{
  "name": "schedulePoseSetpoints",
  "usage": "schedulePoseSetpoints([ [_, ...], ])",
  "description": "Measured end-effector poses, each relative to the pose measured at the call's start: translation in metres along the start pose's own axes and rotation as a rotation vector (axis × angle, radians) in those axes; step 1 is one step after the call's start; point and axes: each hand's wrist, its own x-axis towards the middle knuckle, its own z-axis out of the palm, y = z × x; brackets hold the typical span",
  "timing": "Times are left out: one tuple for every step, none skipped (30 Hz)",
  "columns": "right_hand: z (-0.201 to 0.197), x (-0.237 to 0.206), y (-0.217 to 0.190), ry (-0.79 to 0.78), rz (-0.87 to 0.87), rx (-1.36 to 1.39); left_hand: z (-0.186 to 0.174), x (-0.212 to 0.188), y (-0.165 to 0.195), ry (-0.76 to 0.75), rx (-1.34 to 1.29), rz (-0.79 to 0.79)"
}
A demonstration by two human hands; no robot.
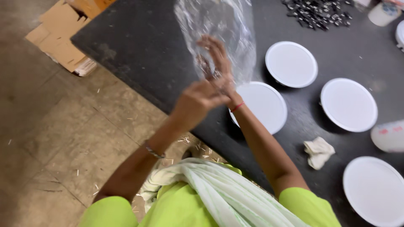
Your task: The person wipes the white face of round LED ceiling light panels with a cloth, then wraps each panel in clear plastic film and stacks the wrapped fixtures on the workbench. They also handle a plastic bag and move wrapped fixtures aside while working through the panels one at a time.
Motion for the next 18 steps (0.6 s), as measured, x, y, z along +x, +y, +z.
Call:
schedulePoseSetpoints([
  [0.021,0.002,0.006,-0.067,0.001,-0.032,0.009,-0.007,-0.003,-0.015,-0.072,0.006],
  [0.04,0.007,0.012,-0.047,0.058,0.015,0.016,-0.015,-0.005,-0.031,-0.143,0.013],
  [0.058,0.015,0.019,-0.028,0.115,0.059,0.021,-0.024,-0.004,-0.036,-0.203,0.018],
  [0.071,0.021,0.024,-0.008,0.177,0.1,0.024,-0.034,-0.003,-0.042,-0.268,0.024],
  [0.079,0.025,0.028,-0.016,0.203,0.073,0.025,-0.043,-0.003,-0.053,-0.308,-0.002],
  [0.084,0.029,0.032,-0.021,0.227,0.044,0.025,-0.051,-0.003,-0.065,-0.348,-0.024],
  [0.088,0.031,0.035,-0.026,0.254,0.013,0.023,-0.056,-0.007,-0.078,-0.391,-0.047],
  [0.092,0.033,0.037,-0.048,0.271,-0.072,0.02,-0.058,-0.017,-0.089,-0.381,-0.077],
  [0.094,0.033,0.04,-0.073,0.289,-0.157,0.014,-0.061,-0.026,-0.101,-0.371,-0.109],
  [0.097,0.032,0.043,-0.101,0.307,-0.241,0.01,-0.062,-0.033,-0.112,-0.361,-0.144],
  [0.101,0.033,0.048,-0.109,0.313,-0.33,0.006,-0.062,-0.039,-0.089,-0.38,-0.164],
  [0.107,0.036,0.055,-0.116,0.32,-0.419,0.002,-0.063,-0.044,-0.067,-0.4,-0.185],
  [0.114,0.038,0.064,-0.122,0.329,-0.509,-0.002,-0.063,-0.049,-0.046,-0.422,-0.204],
  [0.119,0.038,0.074,-0.168,0.299,-0.517,-0.003,-0.062,-0.053,-0.046,-0.351,-0.232],
  [0.124,0.037,0.084,-0.21,0.276,-0.529,-0.004,-0.062,-0.058,-0.05,-0.287,-0.256],
  [0.127,0.033,0.094,-0.25,0.257,-0.543,-0.003,-0.061,-0.066,-0.055,-0.226,-0.274],
  [0.13,0.028,0.103,-0.273,0.226,-0.511,0.0,-0.059,-0.075,-0.002,-0.177,-0.306],
  [0.133,0.02,0.109,-0.299,0.197,-0.478,0.005,-0.057,-0.084,0.049,-0.13,-0.341],
])
